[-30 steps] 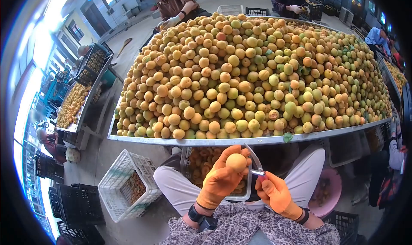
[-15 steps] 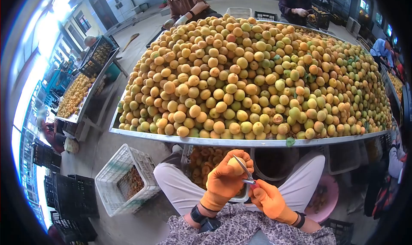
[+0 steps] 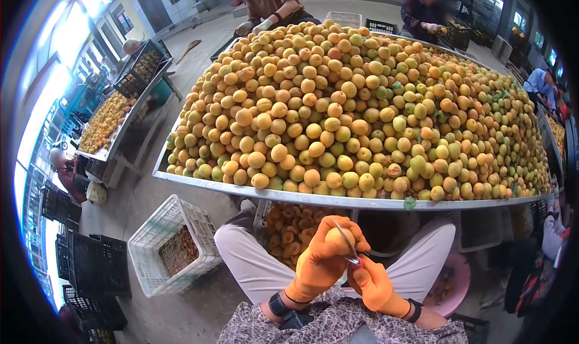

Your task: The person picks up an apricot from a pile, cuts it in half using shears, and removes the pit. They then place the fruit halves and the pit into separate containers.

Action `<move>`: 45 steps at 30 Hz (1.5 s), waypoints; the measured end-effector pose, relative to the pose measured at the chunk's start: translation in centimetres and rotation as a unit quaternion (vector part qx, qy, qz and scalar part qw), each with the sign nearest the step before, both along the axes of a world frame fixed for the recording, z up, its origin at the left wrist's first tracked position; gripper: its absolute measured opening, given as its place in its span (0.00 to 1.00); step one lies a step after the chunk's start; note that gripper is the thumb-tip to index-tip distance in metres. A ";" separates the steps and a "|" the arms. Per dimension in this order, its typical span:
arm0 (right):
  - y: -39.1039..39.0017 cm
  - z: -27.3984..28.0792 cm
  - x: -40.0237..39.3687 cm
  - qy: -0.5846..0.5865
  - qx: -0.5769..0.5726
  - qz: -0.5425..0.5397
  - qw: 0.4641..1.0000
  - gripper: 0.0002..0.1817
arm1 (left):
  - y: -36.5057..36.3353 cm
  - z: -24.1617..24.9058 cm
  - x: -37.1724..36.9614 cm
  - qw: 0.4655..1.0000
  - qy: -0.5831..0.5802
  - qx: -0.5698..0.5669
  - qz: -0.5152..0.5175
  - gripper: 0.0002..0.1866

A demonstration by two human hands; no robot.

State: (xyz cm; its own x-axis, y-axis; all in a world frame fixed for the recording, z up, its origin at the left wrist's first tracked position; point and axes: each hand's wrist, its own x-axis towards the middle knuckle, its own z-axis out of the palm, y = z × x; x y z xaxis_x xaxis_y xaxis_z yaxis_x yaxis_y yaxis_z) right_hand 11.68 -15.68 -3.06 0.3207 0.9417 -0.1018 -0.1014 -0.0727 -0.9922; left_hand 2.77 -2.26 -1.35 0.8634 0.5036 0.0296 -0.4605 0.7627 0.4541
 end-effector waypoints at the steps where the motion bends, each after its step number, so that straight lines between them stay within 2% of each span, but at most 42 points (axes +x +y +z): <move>1: 0.1 0.0 0.0 0.001 -0.003 0.001 1.000 0.21 | 0.1 -0.1 -0.1 1.000 -0.001 0.000 0.001 0.25; 7: 0.1 1.1 0.1 -0.029 -0.018 0.015 0.999 0.21 | 1.6 0.7 -1.1 0.991 0.051 0.126 -0.007 0.26; 9: 0.1 1.4 0.6 -0.030 -0.030 0.029 0.999 0.21 | 3.5 0.9 -1.6 0.943 0.092 0.316 -0.039 0.28; 10: 0.1 1.5 0.8 -0.010 -0.041 0.048 0.998 0.22 | 4.3 1.3 -1.8 0.944 0.091 0.316 -0.038 0.28; 12: -0.2 1.4 1.0 0.008 -0.052 0.066 0.996 0.22 | 5.3 2.1 -2.1 0.905 0.130 0.384 -0.127 0.29; 13: -0.4 1.0 1.0 0.026 -0.036 0.064 0.997 0.23 | 4.6 2.5 -1.9 0.938 0.118 0.308 -0.104 0.31; 14: -0.4 0.8 1.1 0.043 -0.019 0.064 0.997 0.25 | 3.9 2.1 -1.5 0.938 0.117 0.310 -0.101 0.31; 15: -0.2 1.0 1.1 0.041 -0.017 0.066 0.997 0.25 | 3.0 1.5 -1.2 0.966 0.080 0.230 -0.088 0.33; 16: 0.0 1.3 1.0 0.016 0.022 0.048 0.998 0.25 | 2.2 1.0 -1.1 0.985 0.042 0.146 -0.077 0.34; 17: 0.1 1.5 1.0 -0.009 0.060 0.030 0.998 0.26 | 1.3 0.7 -1.4 0.989 0.027 0.111 -0.092 0.39; 18: 0.2 1.5 1.2 -0.011 0.059 0.032 0.998 0.26 | 0.5 0.9 -1.3 0.993 0.014 0.090 -0.071 0.39; 20: 0.2 1.5 1.5 -0.107 0.070 0.025 0.992 0.25 | 0.5 1.7 -2.1 0.987 0.083 0.125 -0.055 0.40; 21: 0.1 1.3 1.8 -0.108 0.067 0.028 0.991 0.25 | 0.8 2.2 -2.5 0.988 0.082 0.121 -0.052 0.40; 23: -0.1 1.0 2.6 -0.143 0.068 0.077 0.984 0.22 | 1.9 3.2 -3.2 0.963 0.120 0.235 -0.060 0.36; 24: -0.2 1.1 2.7 -0.144 0.069 0.079 0.984 0.22 | 2.8 3.4 -3.4 0.963 0.120 0.235 -0.058 0.36; 26: -0.2 1.3 3.0 -0.146 0.042 0.105 0.983 0.21 | 5.1 4.0 -3.3 0.866 0.108 0.482 -0.078 0.29; 27: -0.2 1.2 3.0 -0.146 0.043 0.105 0.983 0.21 | 6.0 4.7 -3.1 0.805 0.108 0.582 -0.043 0.34; 30: -0.2 0.7 2.6 -0.156 0.046 0.093 0.982 0.21 | 6.3 5.1 -2.5 0.822 0.090 0.556 -0.085 0.33; 31: 0.0 0.8 2.1 -0.153 0.079 0.067 0.983 0.21 | 4.0 5.0 -2.7 0.943 0.085 0.296 -0.128 0.34; 34: -0.1 -0.3 1.9 -0.167 0.111 0.025 0.979 0.21 | 1.3 3.4 -2.1 0.981 0.053 0.166 -0.086 0.38; 36: -0.3 -0.3 2.2 -0.181 0.105 0.013 0.978 0.21 | 1.4 3.4 -2.5 0.976 0.069 0.194 -0.067 0.35; 38: -0.8 0.7 2.4 -0.154 0.058 0.041 0.986 0.21 | 2.5 4.3 -2.7 0.935 0.108 0.324 -0.096 0.31; 39: -0.8 0.9 2.5 -0.153 0.056 0.045 0.986 0.21 | 3.6 4.2 -2.3 0.884 0.104 0.448 -0.088 0.30; 40: -0.8 1.1 2.7 -0.147 0.037 0.055 0.987 0.22 | 4.3 4.1 -2.1 0.884 0.105 0.447 -0.086 0.30; 42: -0.7 1.1 2.7 -0.141 0.020 0.061 0.988 0.24 | 5.2 4.1 -1.8 0.750 0.095 0.653 -0.049 0.29; 43: -0.5 0.9 2.6 -0.137 0.045 0.058 0.988 0.24 | 5.2 4.2 -1.8 0.780 0.120 0.609 -0.080 0.31; 44: -0.3 0.8 2.5 -0.132 0.070 0.056 0.987 0.24 | 4.4 4.4 -1.7 0.779 0.119 0.611 -0.081 0.31; 45: -0.2 0.6 2.4 -0.132 0.072 0.054 0.987 0.24 | 3.1 4.4 -1.7 0.894 0.122 0.420 -0.101 0.32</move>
State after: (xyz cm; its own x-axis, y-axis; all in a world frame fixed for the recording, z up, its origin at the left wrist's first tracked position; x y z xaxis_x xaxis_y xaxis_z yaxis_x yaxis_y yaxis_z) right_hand 14.11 -15.90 -2.50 0.2158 0.9704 0.1085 0.1621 0.0740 -0.9840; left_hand 1.07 0.87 3.10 0.9668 0.2243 0.1226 -0.1611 0.1626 0.9735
